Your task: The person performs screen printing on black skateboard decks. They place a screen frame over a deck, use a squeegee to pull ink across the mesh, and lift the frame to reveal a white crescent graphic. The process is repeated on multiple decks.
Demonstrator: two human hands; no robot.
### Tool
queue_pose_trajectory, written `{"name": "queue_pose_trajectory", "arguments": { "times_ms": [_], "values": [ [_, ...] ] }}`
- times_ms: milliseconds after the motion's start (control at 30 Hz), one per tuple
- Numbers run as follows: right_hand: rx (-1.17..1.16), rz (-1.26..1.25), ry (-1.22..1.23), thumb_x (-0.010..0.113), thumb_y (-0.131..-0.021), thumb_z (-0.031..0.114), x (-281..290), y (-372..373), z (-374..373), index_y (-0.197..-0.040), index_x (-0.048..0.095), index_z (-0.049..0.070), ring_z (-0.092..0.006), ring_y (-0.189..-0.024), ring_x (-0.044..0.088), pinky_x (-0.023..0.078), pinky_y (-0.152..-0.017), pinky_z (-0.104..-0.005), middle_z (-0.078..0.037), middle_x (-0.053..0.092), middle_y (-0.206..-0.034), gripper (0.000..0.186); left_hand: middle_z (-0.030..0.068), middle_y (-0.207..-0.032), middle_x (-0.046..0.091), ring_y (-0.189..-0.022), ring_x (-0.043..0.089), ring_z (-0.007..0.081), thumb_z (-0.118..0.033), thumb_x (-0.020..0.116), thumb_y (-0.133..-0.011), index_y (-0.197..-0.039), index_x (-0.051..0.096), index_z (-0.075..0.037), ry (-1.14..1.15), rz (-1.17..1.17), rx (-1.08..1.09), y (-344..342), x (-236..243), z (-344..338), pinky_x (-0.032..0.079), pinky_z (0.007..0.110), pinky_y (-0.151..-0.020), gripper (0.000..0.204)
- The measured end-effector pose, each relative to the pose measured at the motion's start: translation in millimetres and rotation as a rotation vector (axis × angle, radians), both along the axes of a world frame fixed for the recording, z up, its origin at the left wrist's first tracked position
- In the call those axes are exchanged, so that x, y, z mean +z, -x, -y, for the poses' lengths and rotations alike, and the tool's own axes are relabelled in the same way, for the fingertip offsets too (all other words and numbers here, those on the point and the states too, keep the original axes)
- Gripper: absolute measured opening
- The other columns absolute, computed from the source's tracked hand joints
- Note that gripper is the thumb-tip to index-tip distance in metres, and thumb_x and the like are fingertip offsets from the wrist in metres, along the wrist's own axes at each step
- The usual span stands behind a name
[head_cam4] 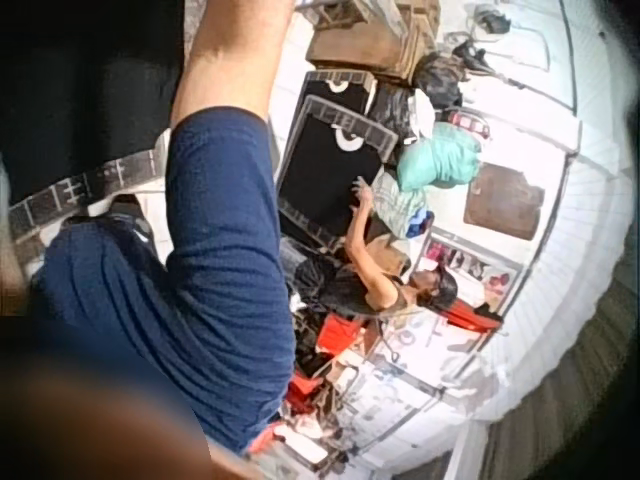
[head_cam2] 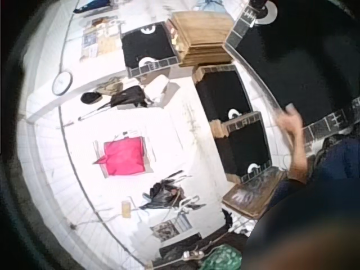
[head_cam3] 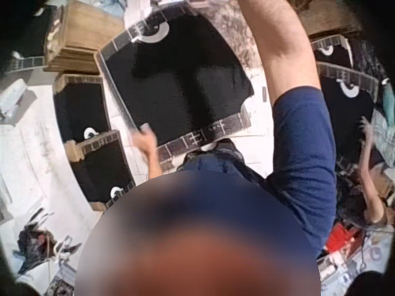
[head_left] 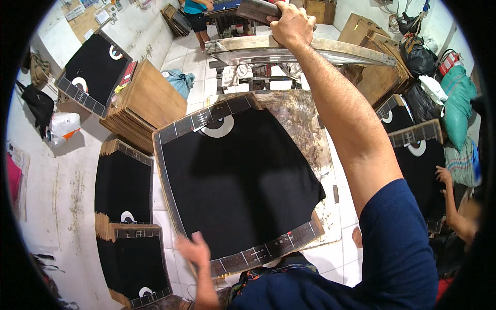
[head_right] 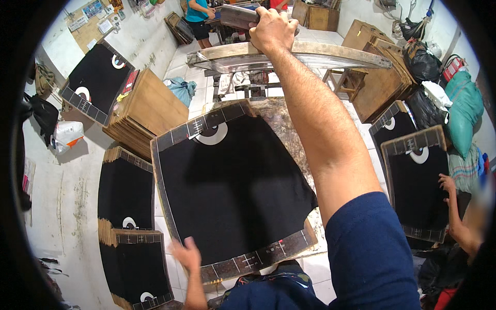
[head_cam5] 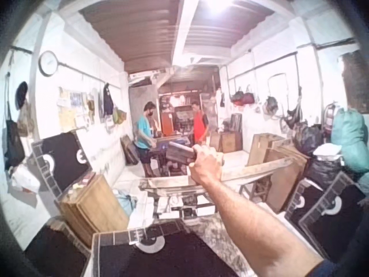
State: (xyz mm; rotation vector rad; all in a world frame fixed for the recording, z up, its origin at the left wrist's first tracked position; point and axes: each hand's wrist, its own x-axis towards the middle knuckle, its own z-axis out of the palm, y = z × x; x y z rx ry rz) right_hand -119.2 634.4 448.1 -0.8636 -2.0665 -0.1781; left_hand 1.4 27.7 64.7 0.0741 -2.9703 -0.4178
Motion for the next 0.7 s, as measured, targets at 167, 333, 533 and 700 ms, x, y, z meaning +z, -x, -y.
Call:
{"name": "queue_pose_trajectory", "arguments": {
  "times_ms": [167,333,533,700],
  "values": [
    [0.065,-0.055,0.064,0.076,-0.089,0.031,5.9,-3.8,1.3,-0.125,0.07,0.02,-0.0333,-0.119,0.064,0.044,-0.102,-0.0531,-0.011,0.072,-0.117,0.038,0.015,-0.082,0.067,-0.074,0.059,0.0268,-0.046,0.057,-0.109,-0.096,0.068,0.007,-0.533,0.267,0.293,33.5,-79.1,138.5,0.047,0.048,-0.072,0.056],
    [0.056,-0.087,0.074,0.074,-0.089,0.028,11.0,-0.8,-0.4,-0.123,0.071,0.019,-0.0331,-0.121,0.063,0.043,-0.104,-0.0528,-0.01,0.073,-0.119,0.035,-0.002,-0.074,0.056,-0.069,0.049,0.0113,-0.031,0.051,-0.114,-0.084,0.064,-0.002,-0.985,0.147,0.189,27.2,-28.4,107.2,0.041,0.034,-0.062,0.044],
    [0.057,-0.085,0.099,0.076,-0.087,0.026,7.6,-5.8,8.3,-0.12,0.072,0.017,-0.0324,-0.122,0.063,0.043,-0.105,-0.0527,-0.009,0.073,-0.122,0.034,-0.0042,-0.07,0.048,-0.068,0.041,0.0112,-0.033,0.059,-0.111,-0.073,0.057,-0.006,-0.888,0.332,0.114,48.0,-33.0,38.4,0.037,0.035,-0.061,0.047],
    [0.127,-0.124,0.081,0.079,-0.086,0.025,1.9,-10.3,6.7,-0.122,0.071,0.014,-0.0352,-0.121,0.062,0.045,-0.105,-0.0512,-0.014,0.072,-0.124,0.039,-0.0046,-0.063,0.04,-0.063,0.035,0.0113,-0.034,0.063,-0.109,-0.066,0.052,-0.007,-0.654,0.376,0.098,36.7,-76.5,-18.2,0.03,0.037,-0.057,0.052]
  ]
}}
